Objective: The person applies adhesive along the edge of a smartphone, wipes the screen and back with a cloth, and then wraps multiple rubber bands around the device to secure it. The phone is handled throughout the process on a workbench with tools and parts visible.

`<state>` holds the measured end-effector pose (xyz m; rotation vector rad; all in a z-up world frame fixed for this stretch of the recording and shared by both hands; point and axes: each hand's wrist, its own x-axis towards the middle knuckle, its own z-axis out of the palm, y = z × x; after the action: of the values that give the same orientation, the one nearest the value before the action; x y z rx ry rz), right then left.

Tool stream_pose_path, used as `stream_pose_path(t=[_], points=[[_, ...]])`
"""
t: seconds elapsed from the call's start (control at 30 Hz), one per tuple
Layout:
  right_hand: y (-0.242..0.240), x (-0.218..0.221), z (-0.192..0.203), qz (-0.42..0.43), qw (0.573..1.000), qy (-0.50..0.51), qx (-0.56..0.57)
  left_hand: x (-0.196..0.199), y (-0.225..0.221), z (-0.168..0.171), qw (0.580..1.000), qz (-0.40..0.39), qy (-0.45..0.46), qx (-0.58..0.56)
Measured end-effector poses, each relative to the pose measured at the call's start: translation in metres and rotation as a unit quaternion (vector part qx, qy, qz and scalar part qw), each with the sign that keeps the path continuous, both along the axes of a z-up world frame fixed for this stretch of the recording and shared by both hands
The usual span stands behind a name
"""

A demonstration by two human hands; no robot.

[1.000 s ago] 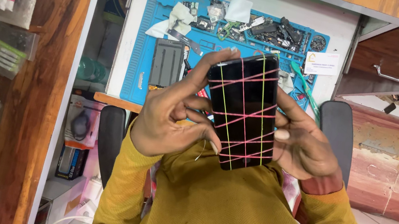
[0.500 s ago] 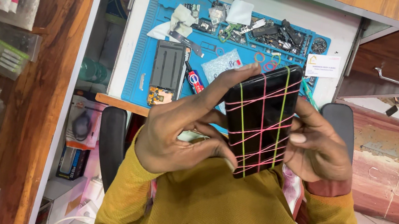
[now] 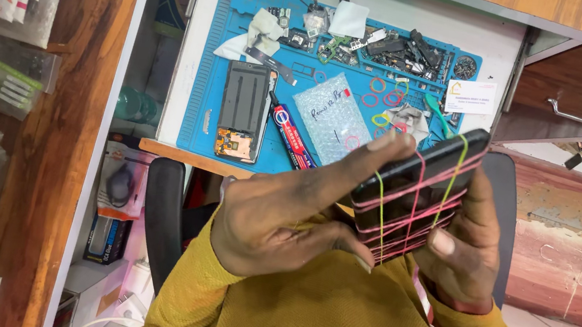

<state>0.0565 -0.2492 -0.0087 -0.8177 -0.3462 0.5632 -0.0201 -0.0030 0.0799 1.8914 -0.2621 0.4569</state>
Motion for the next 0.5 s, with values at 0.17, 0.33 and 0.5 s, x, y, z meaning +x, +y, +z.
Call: stream_pose_path(t=[0.17,0.33,0.5], points=[[-0.011,-0.004,-0.011,0.004,1.0,0.002,0.022,-0.005,-0.001,0.006,1.0,-0.028,-0.001,0.0],[-0.01,-0.001,-0.015,-0.019,0.998,0.025,0.05,-0.01,-0.004,0.008,0.998,-0.015,-0.02,0.06],[0.003,0.003,0.006,0.02,0.992,0.124,0.034,-0.006,-0.001,-0.004,0.997,0.015,-0.028,0.074]])
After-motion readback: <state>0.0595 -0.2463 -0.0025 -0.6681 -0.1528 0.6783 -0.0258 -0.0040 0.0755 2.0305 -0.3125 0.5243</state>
